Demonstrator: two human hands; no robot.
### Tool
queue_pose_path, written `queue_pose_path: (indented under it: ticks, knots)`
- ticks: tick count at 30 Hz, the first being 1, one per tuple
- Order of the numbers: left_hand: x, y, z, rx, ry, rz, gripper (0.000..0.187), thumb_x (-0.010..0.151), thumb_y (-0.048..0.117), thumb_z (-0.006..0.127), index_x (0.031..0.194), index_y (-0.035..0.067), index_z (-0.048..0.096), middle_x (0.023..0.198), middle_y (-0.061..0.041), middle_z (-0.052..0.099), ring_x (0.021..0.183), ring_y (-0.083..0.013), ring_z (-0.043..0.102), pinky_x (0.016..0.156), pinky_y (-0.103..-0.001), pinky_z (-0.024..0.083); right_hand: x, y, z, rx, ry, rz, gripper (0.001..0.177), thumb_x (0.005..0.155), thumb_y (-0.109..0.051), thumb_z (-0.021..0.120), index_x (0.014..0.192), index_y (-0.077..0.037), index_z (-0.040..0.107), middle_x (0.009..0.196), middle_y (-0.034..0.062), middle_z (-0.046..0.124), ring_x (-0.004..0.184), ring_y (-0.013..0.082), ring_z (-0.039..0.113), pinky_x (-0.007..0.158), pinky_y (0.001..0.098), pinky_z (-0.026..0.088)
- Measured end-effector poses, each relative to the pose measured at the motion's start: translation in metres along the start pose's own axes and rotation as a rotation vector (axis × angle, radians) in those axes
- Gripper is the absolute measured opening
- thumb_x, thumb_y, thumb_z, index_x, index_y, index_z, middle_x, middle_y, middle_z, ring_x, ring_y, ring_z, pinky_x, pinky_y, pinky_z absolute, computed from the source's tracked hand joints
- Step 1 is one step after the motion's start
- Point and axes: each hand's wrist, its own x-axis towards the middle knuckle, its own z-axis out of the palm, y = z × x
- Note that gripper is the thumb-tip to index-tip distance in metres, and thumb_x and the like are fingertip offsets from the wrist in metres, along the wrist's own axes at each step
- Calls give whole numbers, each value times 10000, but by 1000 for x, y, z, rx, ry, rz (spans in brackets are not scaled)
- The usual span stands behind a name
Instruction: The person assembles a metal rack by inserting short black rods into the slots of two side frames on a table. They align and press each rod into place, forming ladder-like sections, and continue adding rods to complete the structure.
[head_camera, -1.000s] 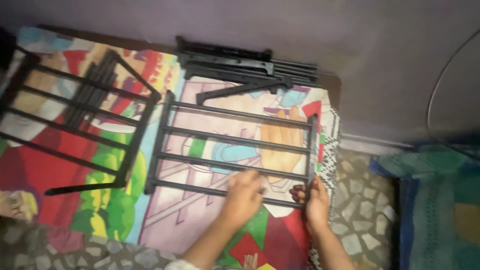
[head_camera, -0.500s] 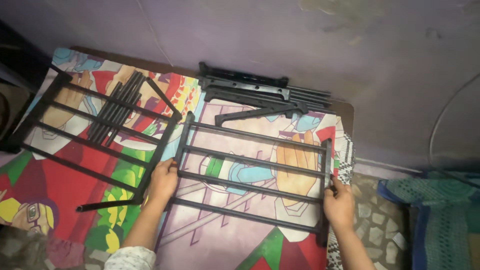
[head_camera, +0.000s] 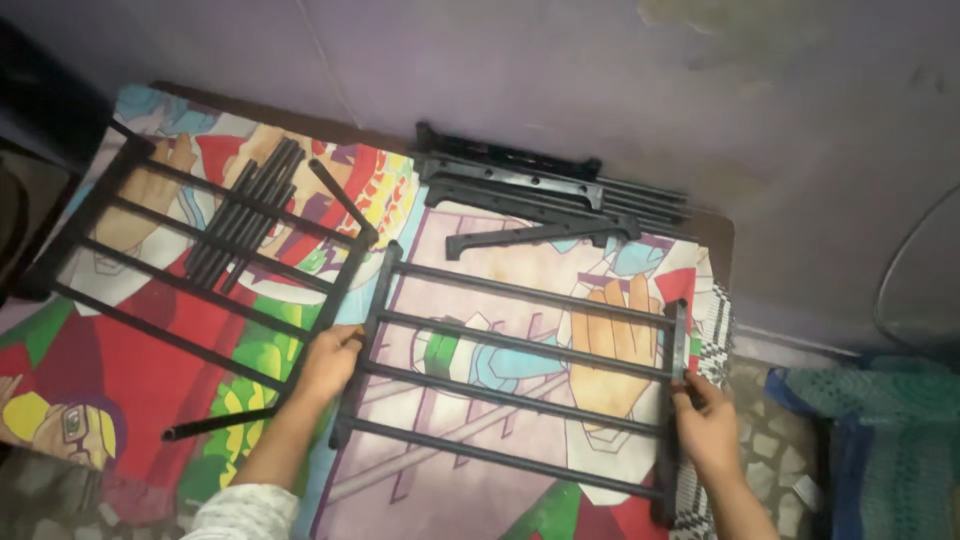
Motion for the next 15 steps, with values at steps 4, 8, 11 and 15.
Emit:
queue_pose_path:
  ticks: [4,8,11,15]
  knots:
    - [14,-13,17,-221,-69,-47,531,922,29,532,1449,80,565,1305,-138,634,1213,-236,609,1042,-302,452,14,6,11,235,-26,-75,586,946,2,480,1529,39,434,1363,142,617,1202,206,589,1040,306,435]
    - [12,-13,27,-479,-72,-117,622,889,27,482,1507,99,494,1484,-49,506,1312,-183,507,1118,-272,325,17,1,16,375,-62,6,622,942,10,407,1564,2,369,1581,108,458,1355,195,500,1143,313,352]
    - [12,-9,23,-517,-83,-220,651,894,40,434,1537,122,496,1451,-76,550,1335,-171,483,1130,-271,291,20,-8,17,491,-81,46,617,953,21,374,1569,-6,355,1611,104,429,1389,193,470,1167,314,326]
    - [8,-10,31,-607,-101,-135,674,874,40,429,1544,99,459,1489,-71,545,1324,-197,495,1137,-291,309,20,-8,20,497,-48,76,616,955,35,382,1569,-6,348,1603,102,433,1385,200,465,1170,316,329]
